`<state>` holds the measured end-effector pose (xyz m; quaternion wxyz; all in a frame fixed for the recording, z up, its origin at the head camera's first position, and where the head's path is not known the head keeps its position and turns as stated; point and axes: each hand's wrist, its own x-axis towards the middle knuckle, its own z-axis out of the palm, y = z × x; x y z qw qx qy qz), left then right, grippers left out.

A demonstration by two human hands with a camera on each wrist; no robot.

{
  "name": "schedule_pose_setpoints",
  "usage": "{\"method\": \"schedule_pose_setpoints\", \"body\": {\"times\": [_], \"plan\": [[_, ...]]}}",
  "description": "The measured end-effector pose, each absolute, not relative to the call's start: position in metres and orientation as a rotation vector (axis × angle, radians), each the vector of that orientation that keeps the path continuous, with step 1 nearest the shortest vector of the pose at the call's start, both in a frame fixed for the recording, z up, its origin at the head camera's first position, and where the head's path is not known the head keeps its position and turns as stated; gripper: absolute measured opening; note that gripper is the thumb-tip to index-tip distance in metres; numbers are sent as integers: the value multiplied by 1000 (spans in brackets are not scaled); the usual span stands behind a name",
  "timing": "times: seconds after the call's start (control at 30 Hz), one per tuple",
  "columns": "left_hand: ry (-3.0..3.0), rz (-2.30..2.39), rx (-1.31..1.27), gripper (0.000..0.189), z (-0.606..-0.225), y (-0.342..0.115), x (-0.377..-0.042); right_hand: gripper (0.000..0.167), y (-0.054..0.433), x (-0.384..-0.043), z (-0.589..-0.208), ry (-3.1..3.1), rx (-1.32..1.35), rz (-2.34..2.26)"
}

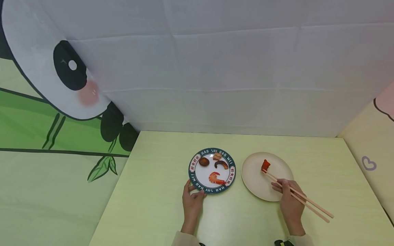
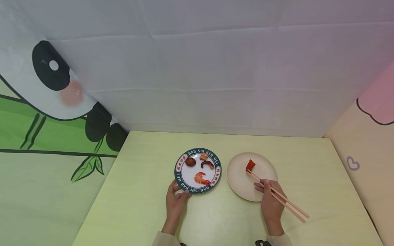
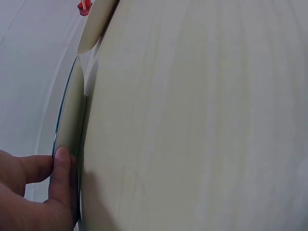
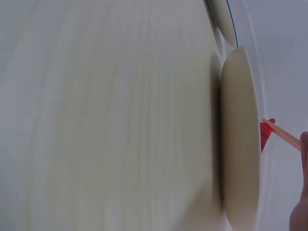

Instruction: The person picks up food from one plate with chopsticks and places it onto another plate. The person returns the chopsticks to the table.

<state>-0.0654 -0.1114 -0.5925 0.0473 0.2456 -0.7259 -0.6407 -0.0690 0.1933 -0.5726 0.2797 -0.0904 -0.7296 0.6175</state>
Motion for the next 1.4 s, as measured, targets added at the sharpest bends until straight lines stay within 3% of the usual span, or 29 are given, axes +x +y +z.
{"method": "schedule_pose_setpoints", "body": {"times": [1.4], "plan": [[-2157,-1999,682,76,-593,-113,-64,22,205,-74,-573,-1977,-271,1633]]}}
